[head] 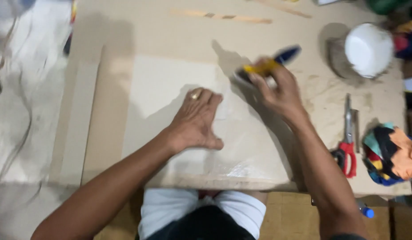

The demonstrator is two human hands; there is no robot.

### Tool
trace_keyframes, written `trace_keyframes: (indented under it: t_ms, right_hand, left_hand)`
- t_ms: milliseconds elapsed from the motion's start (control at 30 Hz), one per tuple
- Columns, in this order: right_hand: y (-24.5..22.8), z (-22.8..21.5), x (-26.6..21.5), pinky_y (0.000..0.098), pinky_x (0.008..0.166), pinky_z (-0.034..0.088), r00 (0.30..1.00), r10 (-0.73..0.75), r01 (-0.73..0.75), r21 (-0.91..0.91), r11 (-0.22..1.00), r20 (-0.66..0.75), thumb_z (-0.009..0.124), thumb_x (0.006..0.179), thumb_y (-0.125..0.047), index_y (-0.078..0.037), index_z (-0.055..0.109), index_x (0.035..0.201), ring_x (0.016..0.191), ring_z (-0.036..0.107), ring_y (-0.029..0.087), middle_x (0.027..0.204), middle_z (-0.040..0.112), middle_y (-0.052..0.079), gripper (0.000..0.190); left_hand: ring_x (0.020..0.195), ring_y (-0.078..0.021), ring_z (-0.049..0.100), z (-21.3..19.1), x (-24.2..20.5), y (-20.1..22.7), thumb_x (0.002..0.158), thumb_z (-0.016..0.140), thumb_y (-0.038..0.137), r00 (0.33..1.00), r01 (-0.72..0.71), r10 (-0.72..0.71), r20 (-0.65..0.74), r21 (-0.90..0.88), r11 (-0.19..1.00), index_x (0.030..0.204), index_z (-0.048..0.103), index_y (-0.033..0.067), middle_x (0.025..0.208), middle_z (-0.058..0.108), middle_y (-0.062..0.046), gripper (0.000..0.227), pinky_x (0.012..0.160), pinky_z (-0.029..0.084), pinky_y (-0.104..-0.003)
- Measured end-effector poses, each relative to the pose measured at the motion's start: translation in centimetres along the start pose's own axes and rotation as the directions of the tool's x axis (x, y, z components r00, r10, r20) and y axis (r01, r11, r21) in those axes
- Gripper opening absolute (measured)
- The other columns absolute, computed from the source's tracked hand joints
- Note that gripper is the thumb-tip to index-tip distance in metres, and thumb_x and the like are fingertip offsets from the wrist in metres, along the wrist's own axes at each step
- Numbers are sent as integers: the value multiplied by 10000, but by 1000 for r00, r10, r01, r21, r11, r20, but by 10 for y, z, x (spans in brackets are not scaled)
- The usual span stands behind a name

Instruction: The person arranges two rectangular pieces of paper on a workbench and applies a white adhesive to their surfaces using a brush. The person then places a third piece of paper on top of the glued sheets.

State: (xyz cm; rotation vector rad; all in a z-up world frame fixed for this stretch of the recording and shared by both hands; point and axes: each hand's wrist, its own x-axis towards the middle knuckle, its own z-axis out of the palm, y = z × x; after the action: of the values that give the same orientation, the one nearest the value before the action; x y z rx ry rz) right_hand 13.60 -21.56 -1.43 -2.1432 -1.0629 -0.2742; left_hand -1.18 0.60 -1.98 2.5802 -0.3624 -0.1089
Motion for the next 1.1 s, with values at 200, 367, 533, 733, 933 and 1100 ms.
trace_keyframes:
  t_ms: [200, 367, 533, 733, 933, 1100]
  right_hand:
    - [-78, -7, -20, 358, 837, 702, 748, 218, -380, 135, 915, 627, 437, 1031, -392, -96, 658, 1195, 948, 801, 231, 1153, 745, 128, 404]
    - [-5, 45, 42, 429, 761, 505, 986, -72, 86, -92, 992, 148, 576, 1066, -211, -110, 603, 1201, 910, 647, 302, 1049, 667, 98, 171]
    - [-34, 29, 12, 386, 864, 516, 976, -121, 132, -55, 990, 179, 635, 1070, -214, -112, 621, 1212, 938, 697, 256, 1214, 723, 27, 175]
    - [-77, 1, -79, 433, 872, 544, 961, -169, 173, 3, 985, 220, 565, 1068, -93, 5, 589, 1242, 1048, 662, 339, 1174, 653, 187, 201]
    - [-132, 2, -152, 393, 967, 482, 979, -44, -18, 299, 954, 199, 504, 1047, -356, -109, 704, 1014, 1080, 710, 284, 1095, 734, 89, 319]
    - [-114, -44, -168, 355, 921, 549, 846, 422, -455, 29, 890, 325, 583, 903, -148, 0, 606, 1347, 1149, 688, 267, 1303, 693, 175, 469]
  left_hand:
    - [992, -250, 432, 6, -11, 0, 468, 810, 389, 992, 27, -43, -119, -132, 991, 987, 414, 95, 1029, 422, -73, 715, 1072, 302, -417]
    - [987, -273, 463, 2, -10, 0, 473, 785, 410, 991, 14, -29, -129, -115, 993, 926, 452, 96, 983, 460, -63, 644, 1047, 331, -390]
    - [909, -314, 455, 21, -13, -13, 398, 782, 493, 951, -99, 64, -302, -104, 990, 917, 454, 87, 955, 479, -97, 737, 922, 350, -428]
    - [1432, -334, 310, -19, -7, -3, 719, 801, 375, 978, 178, -132, 164, -312, 933, 1530, 279, 56, 1537, 353, -167, 1016, 1168, 343, -509]
    - [938, -412, 544, 40, 23, -32, 823, 557, 299, 934, -101, 153, -323, 172, 980, 1008, 667, 34, 936, 599, -182, 342, 831, 478, -486]
    - [1086, -484, 539, 40, 46, -32, 877, 550, 439, 990, -14, 39, -139, 176, 984, 1196, 647, 61, 1149, 628, -269, 504, 976, 413, -503]
